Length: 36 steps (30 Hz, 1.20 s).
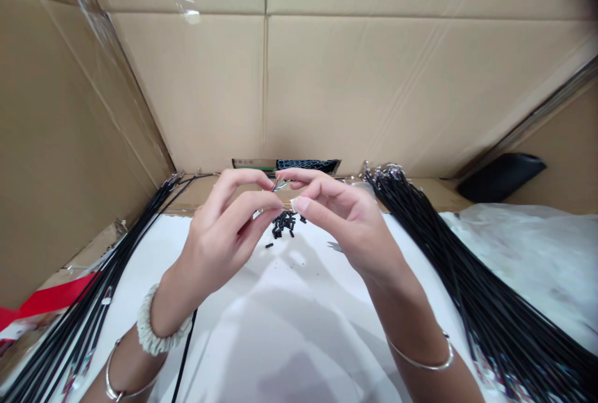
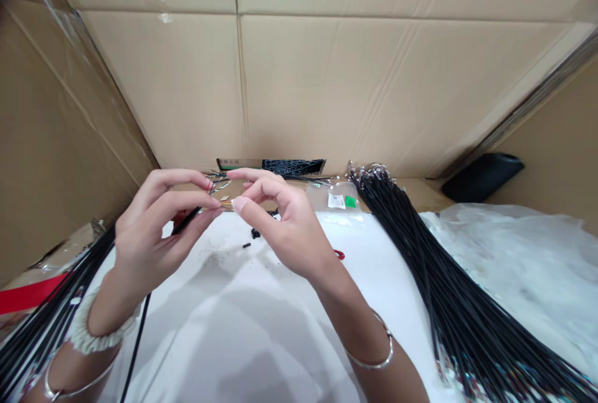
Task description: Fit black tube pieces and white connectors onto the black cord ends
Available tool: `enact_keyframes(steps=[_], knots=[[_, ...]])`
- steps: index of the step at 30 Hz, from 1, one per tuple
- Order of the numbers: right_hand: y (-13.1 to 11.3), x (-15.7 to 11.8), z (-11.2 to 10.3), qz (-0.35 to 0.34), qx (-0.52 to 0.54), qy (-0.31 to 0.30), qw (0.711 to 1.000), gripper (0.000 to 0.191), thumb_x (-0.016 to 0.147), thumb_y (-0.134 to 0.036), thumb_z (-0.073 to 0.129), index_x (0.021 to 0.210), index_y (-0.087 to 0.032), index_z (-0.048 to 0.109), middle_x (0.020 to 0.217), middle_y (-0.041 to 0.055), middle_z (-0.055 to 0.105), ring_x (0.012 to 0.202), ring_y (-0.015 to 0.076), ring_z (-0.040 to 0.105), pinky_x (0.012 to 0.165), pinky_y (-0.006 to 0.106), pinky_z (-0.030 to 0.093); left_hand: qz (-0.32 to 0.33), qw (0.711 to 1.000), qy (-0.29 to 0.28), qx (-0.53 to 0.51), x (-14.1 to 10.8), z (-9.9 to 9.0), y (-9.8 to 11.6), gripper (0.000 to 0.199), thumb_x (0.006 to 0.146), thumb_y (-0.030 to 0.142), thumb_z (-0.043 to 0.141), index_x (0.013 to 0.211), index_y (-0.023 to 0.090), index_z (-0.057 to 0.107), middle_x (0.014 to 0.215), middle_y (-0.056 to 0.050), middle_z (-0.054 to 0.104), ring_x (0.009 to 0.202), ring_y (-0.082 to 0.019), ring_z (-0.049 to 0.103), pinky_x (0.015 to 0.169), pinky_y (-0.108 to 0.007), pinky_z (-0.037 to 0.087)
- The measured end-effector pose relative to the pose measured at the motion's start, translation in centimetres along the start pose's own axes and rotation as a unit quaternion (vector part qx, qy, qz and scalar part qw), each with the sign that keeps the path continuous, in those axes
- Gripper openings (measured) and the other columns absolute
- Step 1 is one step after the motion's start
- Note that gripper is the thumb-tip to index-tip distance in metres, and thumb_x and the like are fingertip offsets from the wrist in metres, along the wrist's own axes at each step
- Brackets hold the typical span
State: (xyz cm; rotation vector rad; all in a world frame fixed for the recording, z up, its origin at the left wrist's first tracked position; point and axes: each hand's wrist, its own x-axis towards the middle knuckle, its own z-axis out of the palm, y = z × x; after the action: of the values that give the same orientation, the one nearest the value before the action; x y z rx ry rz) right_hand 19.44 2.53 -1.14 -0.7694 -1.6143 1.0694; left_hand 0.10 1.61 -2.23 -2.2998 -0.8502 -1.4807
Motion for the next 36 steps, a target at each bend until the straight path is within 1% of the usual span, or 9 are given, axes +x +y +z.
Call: enact_keyframes(steps=[4, 8, 14, 18, 22, 26, 30, 33, 36], knots=[[-0.04, -0.05, 0.04, 0.004, 0.002, 0.003, 1.000, 0.021, 0.090, -0.028, 0.070, 0.071, -0.022, 0.066, 0.129, 0.0066, 0.072, 0.129, 0.0261, 0.061, 0.091, 0.039, 0.050, 0.010, 1.000, 0.003, 0.019, -0.05, 0.05, 0.08, 0.014, 0.090, 0.007, 0.072, 0.097, 0.017, 0.066, 0.106, -0.007, 0.065, 0.078, -0.011, 0.065, 0.055, -0.021, 0.049], [-0.14, -0.10, 0.09, 0.013, 0.006, 0.003, 1.000, 0.022, 0.090, -0.029, 0.071, 0.070, -0.022, 0.066, 0.129, 0.0059, 0.072, 0.131, 0.0256, 0.060, 0.095, 0.039, 0.049, 0.016, 0.999, 0.012, 0.033, -0.14, 0.03, 0.17, 0.012, 0.090, 0.009, 0.072, 0.097, 0.017, 0.067, 0.108, -0.008, 0.067, 0.081, -0.013, 0.068, 0.058, -0.022, 0.052], [-0.14, -0.05, 0.15, 0.021, 0.016, 0.003, 1.000, 0.021, 0.091, -0.029, 0.071, 0.072, -0.023, 0.067, 0.127, 0.0052, 0.073, 0.128, 0.0247, 0.061, 0.096, 0.038, 0.048, 0.021, 0.999, 0.014, 0.047, -0.13, -0.05, 0.27, 0.012, 0.091, 0.010, 0.070, 0.097, 0.019, 0.065, 0.110, -0.007, 0.068, 0.076, -0.012, 0.069, 0.058, -0.022, 0.054], [-0.11, -0.07, 0.15, 0.025, 0.022, 0.005, 0.999, 0.020, 0.090, -0.029, 0.072, 0.071, -0.023, 0.068, 0.126, 0.0043, 0.074, 0.126, 0.0242, 0.062, 0.094, 0.038, 0.049, 0.028, 0.998, 0.023, 0.053, -0.12, -0.01, 0.32, 0.012, 0.091, 0.009, 0.070, 0.095, 0.018, 0.065, 0.108, -0.008, 0.068, 0.081, -0.014, 0.070, 0.059, -0.023, 0.055], [-0.06, -0.07, 0.12, 0.030, 0.030, 0.003, 0.999, 0.019, 0.090, -0.030, 0.072, 0.072, -0.023, 0.069, 0.126, 0.0042, 0.074, 0.124, 0.0240, 0.063, 0.090, 0.037, 0.051, 0.030, 0.998, 0.029, 0.056, -0.20, 0.04, 0.29, 0.011, 0.091, 0.010, 0.070, 0.096, 0.019, 0.066, 0.108, -0.008, 0.069, 0.080, -0.014, 0.070, 0.057, -0.023, 0.053], [0.02, -0.06, 0.07, 0.030, 0.034, 0.002, 0.999, 0.020, 0.090, -0.030, 0.072, 0.072, -0.023, 0.069, 0.126, 0.0038, 0.074, 0.122, 0.0231, 0.064, 0.087, 0.035, 0.052, 0.037, 0.997, 0.034, 0.057, -0.22, 0.10, 0.20, 0.012, 0.090, 0.009, 0.071, 0.097, 0.018, 0.067, 0.109, -0.009, 0.069, 0.088, -0.017, 0.072, 0.063, -0.024, 0.057], [0.03, -0.05, 0.04, 0.040, 0.049, 0.000, 0.998, 0.020, 0.090, -0.030, 0.073, 0.072, -0.023, 0.069, 0.126, 0.0037, 0.074, 0.120, 0.0233, 0.066, 0.088, 0.035, 0.053, 0.040, 0.997, 0.037, 0.060, -0.23, 0.18, 0.19, 0.013, 0.090, 0.009, 0.072, 0.097, 0.019, 0.068, 0.109, -0.010, 0.070, 0.089, -0.018, 0.072, 0.064, -0.026, 0.058], [-0.01, -0.02, 0.06, 0.036, 0.055, -0.002, 0.998, 0.020, 0.090, -0.030, 0.073, 0.072, -0.023, 0.070, 0.125, 0.0036, 0.075, 0.120, 0.0235, 0.066, 0.089, 0.036, 0.054, 0.039, 0.997, 0.036, 0.056, -0.21, 0.20, 0.26, 0.013, 0.089, 0.009, 0.073, 0.097, 0.018, 0.068, 0.109, -0.010, 0.070, 0.084, -0.017, 0.071, 0.062, -0.026, 0.057], [-0.06, 0.00, 0.12, 0.034, 0.057, -0.007, 0.998, 0.020, 0.090, -0.029, 0.072, 0.071, -0.024, 0.069, 0.125, 0.0038, 0.075, 0.123, 0.0239, 0.065, 0.092, 0.038, 0.054, 0.028, 0.998, 0.029, 0.047, -0.15, 0.10, 0.36, 0.011, 0.090, 0.010, 0.072, 0.096, 0.018, 0.067, 0.110, -0.009, 0.070, 0.071, -0.011, 0.067, 0.056, -0.024, 0.053]])
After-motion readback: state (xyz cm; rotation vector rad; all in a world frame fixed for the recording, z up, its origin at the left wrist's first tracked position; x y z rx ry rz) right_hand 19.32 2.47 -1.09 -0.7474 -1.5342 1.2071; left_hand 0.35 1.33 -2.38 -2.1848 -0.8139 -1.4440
